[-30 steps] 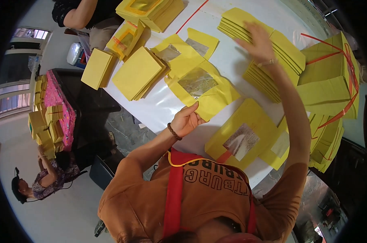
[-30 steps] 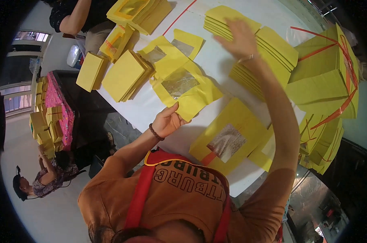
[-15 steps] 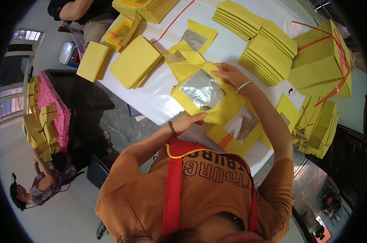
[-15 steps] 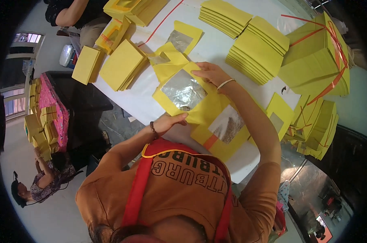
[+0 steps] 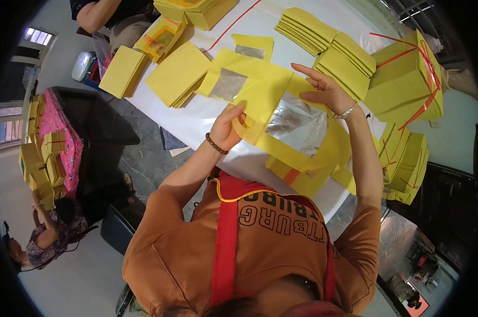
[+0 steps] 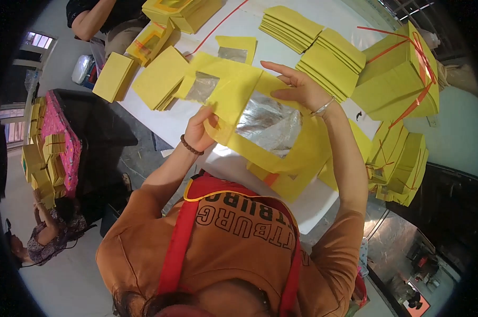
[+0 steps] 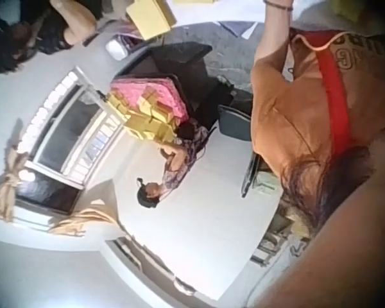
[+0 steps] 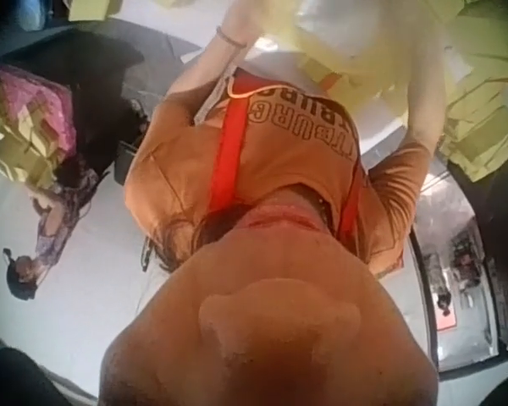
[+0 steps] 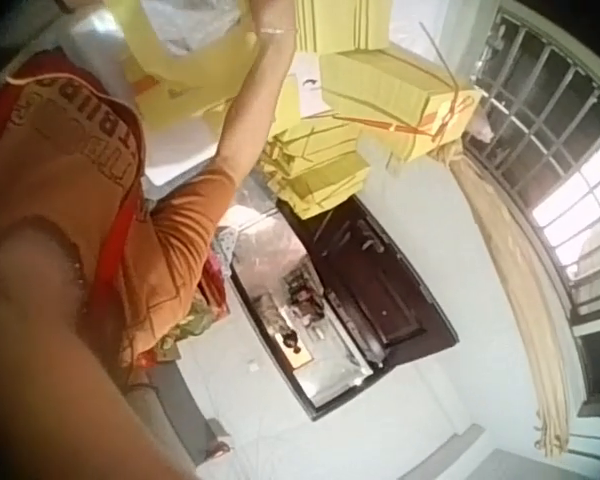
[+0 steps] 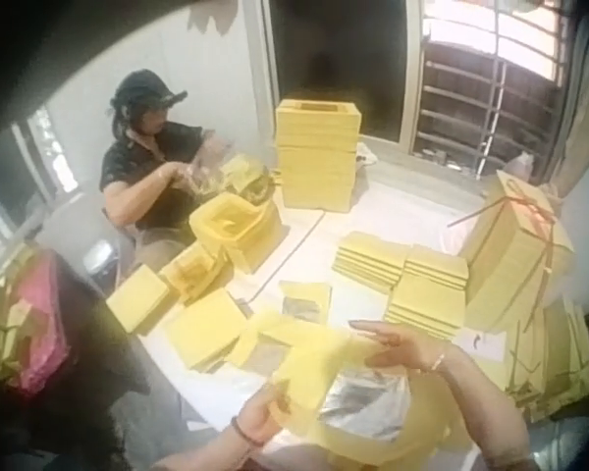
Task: Applying foil patches and organizing stacks of yellow paper sheets.
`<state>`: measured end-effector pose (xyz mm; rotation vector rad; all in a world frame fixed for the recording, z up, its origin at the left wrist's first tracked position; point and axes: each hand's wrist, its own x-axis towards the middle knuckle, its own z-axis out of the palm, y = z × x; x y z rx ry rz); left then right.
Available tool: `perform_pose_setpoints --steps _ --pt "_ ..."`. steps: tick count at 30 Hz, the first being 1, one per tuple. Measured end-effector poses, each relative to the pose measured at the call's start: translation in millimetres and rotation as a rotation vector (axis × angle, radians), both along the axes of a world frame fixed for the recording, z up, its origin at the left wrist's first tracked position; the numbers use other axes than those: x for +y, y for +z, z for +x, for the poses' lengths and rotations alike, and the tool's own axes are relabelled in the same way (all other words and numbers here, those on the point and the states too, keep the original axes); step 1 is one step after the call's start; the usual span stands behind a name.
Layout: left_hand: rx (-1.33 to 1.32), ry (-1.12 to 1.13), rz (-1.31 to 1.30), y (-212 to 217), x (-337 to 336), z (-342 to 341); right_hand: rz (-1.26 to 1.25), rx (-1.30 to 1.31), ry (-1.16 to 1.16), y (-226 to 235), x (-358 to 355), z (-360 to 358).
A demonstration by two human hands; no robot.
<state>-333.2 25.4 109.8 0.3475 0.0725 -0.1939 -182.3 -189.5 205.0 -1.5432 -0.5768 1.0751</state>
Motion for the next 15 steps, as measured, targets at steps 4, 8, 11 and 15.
perform_pose_setpoints --steps 4,8,11,15 --pt "0.009 0.074 0.234 20.7 -10.5 3.5 -0.062 -0.027 -0.049 2.3 -12.9 -8.4" --pt "0.005 0.041 0.463 17.7 -13.7 -3.4 -0.137 0.045 -0.040 -10.7 -24.5 -13.6" --pt "0.009 0.120 0.648 15.7 -17.9 -7.2 -0.211 0.004 -0.032 -21.5 -30.1 -20.0" --pt "-0.011 0.138 0.895 12.3 -9.2 -12.0 -0.174 -0.137 -0.030 -25.3 -30.9 -29.7"
